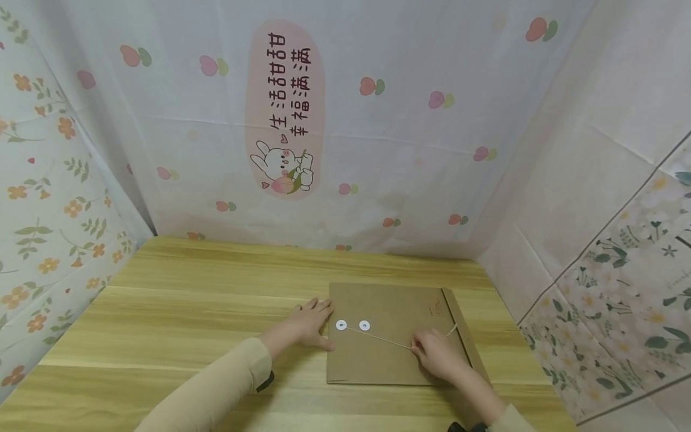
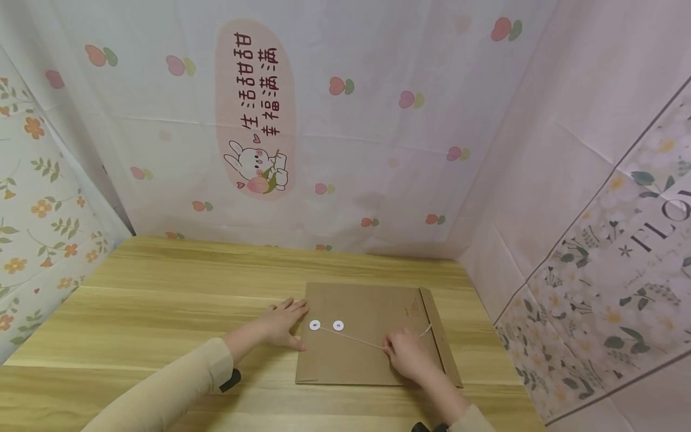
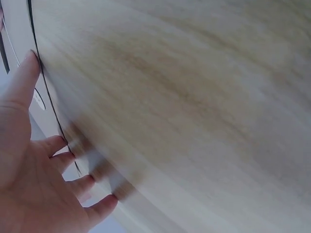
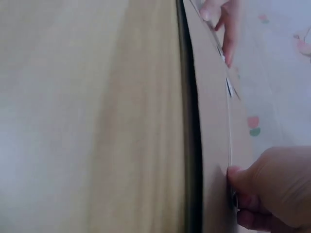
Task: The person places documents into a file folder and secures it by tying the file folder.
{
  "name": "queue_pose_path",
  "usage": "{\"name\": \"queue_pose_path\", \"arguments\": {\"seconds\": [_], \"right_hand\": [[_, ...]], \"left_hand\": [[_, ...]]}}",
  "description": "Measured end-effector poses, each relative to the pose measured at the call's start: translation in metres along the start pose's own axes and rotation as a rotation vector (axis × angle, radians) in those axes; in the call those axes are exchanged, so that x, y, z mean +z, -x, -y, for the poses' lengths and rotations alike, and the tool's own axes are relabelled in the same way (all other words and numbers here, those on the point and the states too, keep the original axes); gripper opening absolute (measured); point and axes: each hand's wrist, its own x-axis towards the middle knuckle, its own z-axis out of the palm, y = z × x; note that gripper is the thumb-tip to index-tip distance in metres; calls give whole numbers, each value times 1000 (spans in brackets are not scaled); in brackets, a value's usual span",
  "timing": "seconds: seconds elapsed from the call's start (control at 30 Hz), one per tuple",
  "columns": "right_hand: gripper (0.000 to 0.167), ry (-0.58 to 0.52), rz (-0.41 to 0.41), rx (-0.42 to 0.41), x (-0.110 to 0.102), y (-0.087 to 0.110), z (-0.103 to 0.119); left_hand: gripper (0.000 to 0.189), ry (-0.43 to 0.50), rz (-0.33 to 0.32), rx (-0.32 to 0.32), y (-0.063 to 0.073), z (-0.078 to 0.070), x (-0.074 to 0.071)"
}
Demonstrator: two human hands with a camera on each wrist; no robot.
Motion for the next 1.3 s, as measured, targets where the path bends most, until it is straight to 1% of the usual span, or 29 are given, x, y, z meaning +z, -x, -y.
{"name": "queue_pose_path", "arguments": {"seconds": [0.13, 0.2, 0.37, 0.5, 0.73, 0.9, 0.97, 1.1, 1.23, 1.3], "right_hand": [[25, 31, -10, -11, -1, -15, -5], [24, 34, -12, 4, -1, -25, -8], [20, 80, 7, 41, 2, -53, -19], [19, 136, 11, 59, 7, -78, -22], [14, 205, -16, 50, 18, -116, -11], [10, 208, -24, 39, 27, -138, 3], [9, 204, -37, 21, 30, -145, 10], [9, 222, -58, -49, 36, -156, 23], [10, 244, -48, -147, 39, -165, 39], [9, 279, -33, -208, 40, -169, 48]], "left_hand": [[94, -15, 10, -11, 0, -1, -2], [94, -16, 12, -16, -1, -2, -2], [94, -19, 13, -16, -2, 0, 0], [93, -25, 16, -7, -1, 0, 1], [94, -39, 5, -7, -3, 1, 4], [93, -57, -4, -18, -3, 2, 2], [93, -61, 2, -19, -3, 2, 1], [94, -59, 15, -16, -2, 1, 1], [94, -60, 13, -19, -2, 0, 3], [95, -69, 8, -24, -2, 0, 2]]}}
